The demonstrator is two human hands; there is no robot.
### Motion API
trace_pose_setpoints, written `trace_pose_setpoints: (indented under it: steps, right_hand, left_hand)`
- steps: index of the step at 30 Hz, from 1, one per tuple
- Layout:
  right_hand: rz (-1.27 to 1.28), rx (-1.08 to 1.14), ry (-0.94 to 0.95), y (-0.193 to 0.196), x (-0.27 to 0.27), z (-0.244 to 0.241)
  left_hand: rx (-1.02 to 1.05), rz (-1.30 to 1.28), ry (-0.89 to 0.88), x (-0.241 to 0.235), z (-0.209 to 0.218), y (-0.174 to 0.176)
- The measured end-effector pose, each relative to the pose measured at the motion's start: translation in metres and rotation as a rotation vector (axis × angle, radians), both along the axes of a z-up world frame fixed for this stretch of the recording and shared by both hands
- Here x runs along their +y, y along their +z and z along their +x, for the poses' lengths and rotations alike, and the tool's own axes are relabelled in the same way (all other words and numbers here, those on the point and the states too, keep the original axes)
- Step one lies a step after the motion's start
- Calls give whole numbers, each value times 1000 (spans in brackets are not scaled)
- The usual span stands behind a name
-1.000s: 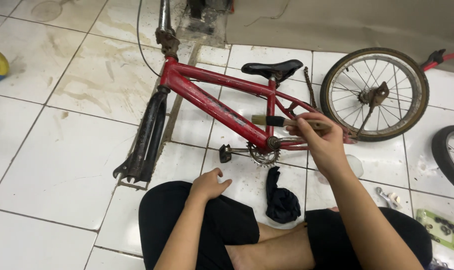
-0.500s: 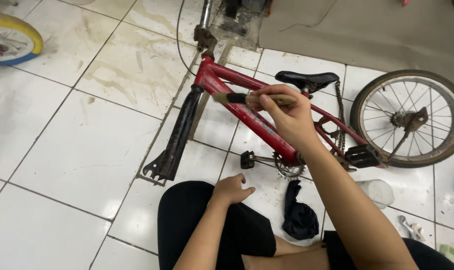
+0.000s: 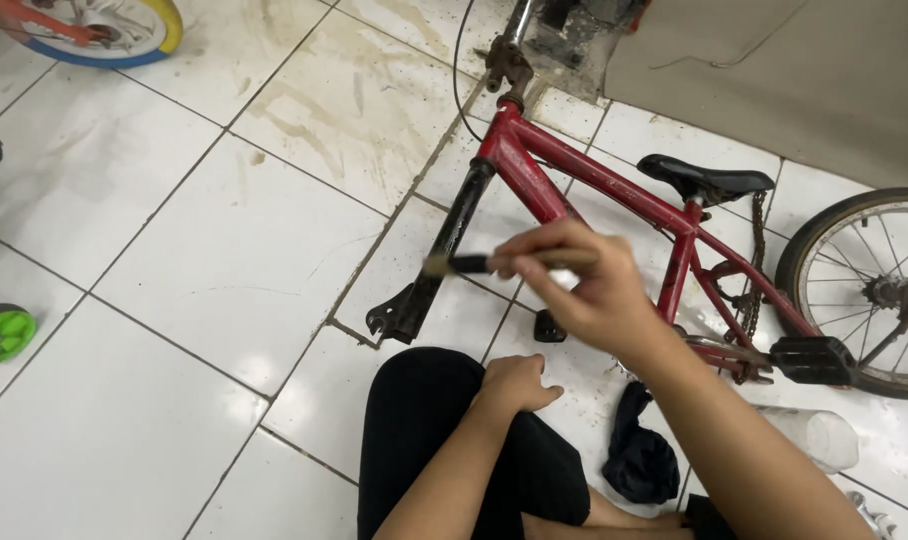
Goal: The person cleans a red bicycle frame lying on the floor, using a black cloth to wipe the frame and handlebars. They then use a brush to scrub the chain, gears, and other components of the bicycle.
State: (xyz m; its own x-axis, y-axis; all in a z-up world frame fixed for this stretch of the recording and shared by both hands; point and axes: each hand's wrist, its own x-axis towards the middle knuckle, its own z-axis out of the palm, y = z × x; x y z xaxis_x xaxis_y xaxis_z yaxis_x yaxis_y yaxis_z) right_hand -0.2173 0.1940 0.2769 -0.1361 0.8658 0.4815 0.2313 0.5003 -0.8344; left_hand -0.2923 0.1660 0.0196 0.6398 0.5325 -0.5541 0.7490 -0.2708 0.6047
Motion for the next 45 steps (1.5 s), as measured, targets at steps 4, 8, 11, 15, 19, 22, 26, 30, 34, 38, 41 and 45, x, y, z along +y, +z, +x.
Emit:
trace_pose_setpoints:
  steps: [4, 8, 11, 15, 19, 22, 26, 30, 34, 38, 41, 45]
  right_hand:
    - [-45, -10, 98, -14, 7, -10]
    - [112, -108, -90, -15, 27, 11]
    - [43, -81, 10, 5, 16, -2]
    - [-59, -113, 102, -6, 24, -1]
    - [175, -308, -296, -33, 88, 66]
    - [179, -173, -295, -27, 118, 75]
    - [-174, -198, -152, -26, 148, 79]
    - [-132, -373, -361, -39, 185, 109]
    - [-342, -212, -220, -17, 188, 96]
    - [-262, -337, -237, -32, 202, 106]
    - [-213, -214, -292, -34, 206, 106]
    - [-475, -348, -430, -27, 204, 103]
  left_hand:
    - [26, 3, -41, 6, -1, 11]
    - [4, -8, -27, 2, -2, 2]
    - [-4, 13, -22, 6, 1, 2]
    - [29, -7, -50, 2, 4, 1]
    - [-3, -18, -31, 0, -1, -2]
    - [45, -59, -78, 6, -1, 10]
    - [130, -96, -88, 7, 5, 15]
    - [216, -114, -139, 12, 7, 17]
    - [201, -119, -120, 13, 10, 10]
    - [227, -144, -136, 13, 10, 10]
    - [229, -141, -133, 13, 10, 10]
    - [223, -147, -117, 12, 10, 12]
